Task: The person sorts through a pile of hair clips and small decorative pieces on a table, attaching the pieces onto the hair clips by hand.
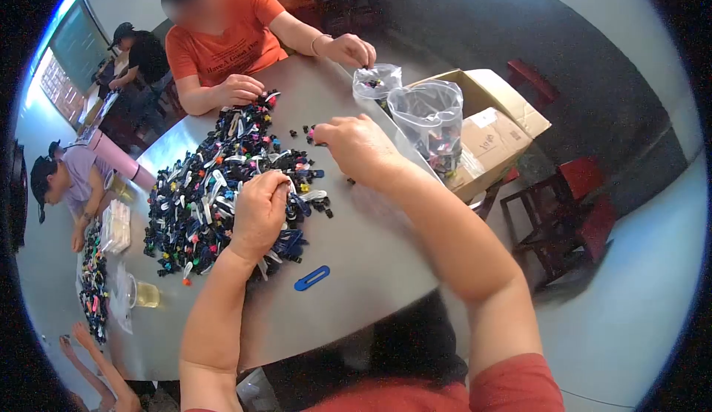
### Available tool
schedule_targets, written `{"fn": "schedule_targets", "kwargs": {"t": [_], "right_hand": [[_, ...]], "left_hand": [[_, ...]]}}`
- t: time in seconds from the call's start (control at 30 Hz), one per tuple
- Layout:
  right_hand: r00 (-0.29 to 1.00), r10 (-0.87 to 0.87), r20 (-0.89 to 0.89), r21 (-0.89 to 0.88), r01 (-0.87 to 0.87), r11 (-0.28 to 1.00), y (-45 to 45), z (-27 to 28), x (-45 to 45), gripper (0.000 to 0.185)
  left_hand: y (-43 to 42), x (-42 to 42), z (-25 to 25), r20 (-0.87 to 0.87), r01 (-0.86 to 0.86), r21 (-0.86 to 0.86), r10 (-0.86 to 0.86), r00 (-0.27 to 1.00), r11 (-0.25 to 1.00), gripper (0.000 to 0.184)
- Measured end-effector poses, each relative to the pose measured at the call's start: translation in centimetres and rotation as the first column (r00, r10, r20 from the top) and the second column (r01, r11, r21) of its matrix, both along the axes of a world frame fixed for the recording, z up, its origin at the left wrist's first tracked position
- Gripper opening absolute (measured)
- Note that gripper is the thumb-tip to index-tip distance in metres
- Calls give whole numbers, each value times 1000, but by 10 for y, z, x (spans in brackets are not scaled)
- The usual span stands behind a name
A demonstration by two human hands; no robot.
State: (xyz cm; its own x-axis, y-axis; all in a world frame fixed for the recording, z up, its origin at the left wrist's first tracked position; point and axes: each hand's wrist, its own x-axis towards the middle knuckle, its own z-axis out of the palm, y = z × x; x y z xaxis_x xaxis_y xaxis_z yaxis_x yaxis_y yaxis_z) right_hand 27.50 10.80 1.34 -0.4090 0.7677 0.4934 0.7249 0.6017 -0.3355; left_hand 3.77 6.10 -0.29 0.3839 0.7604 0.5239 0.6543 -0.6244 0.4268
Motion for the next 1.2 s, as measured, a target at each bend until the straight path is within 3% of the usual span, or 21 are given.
{"fn": "schedule_targets", "kwargs": {"t": [0.07,0.13,0.2,0.33,0.4,0.43,0.57,0.77,0.87,0.93,0.97,1.0,1.03,1.07,1.13,1.2], "right_hand": [[997,-55,62,88,49,995,1,12,9,13],[986,-160,-44,304,166,938,-2,26,27,15],[949,-316,-11,385,296,874,-2,45,53,16],[873,-484,-55,375,468,800,-2,55,91,18],[790,-611,46,220,589,778,-1,52,101,21],[759,-636,138,224,602,767,-1,50,104,21],[691,-708,145,187,684,705,2,46,102,19],[763,-643,69,94,637,766,0,48,81,16],[831,-555,28,147,546,825,5,40,68,14],[930,-357,-82,91,364,927,-1,37,45,13],[971,-207,-119,157,224,962,2,25,38,12],[973,-228,-28,12,229,973,-5,27,20,11],[994,-106,7,46,106,993,-4,15,10,12],[998,-39,57,-36,42,999,-4,5,0,14],[989,42,144,-107,-27,994,-6,-9,-16,14],[986,55,160,-84,-42,996,-7,-18,-24,14]], "left_hand": [[-1,0,-1,-8,-15,51,15,1000,999,6],[0,1,-2,2,-8,57,8,1000,998,5],[-2,1,1,4,-28,28,28,1000,999,4],[-3,2,1,-5,-39,23,39,999,999,4],[-3,3,1,-8,-48,39,49,999,998,4],[-3,2,1,-8,-48,39,48,999,998,4],[-3,2,1,-12,-40,44,41,999,998,4],[-4,3,1,-21,-40,47,41,999,998,6],[-3,0,-1,-23,-42,42,43,999,998,10],[-1,0,-2,15,-36,96,34,999,995,10],[0,0,-2,12,-38,96,37,999,995,10],[1,1,-3,39,-61,64,58,998,996,11],[2,1,-4,66,-82,32,80,995,996,11],[4,0,-7,64,-83,31,81,995,996,11],[6,-3,-11,164,-72,-110,89,982,991,13],[5,-3,-9,192,-72,-122,95,977,990,12]]}}
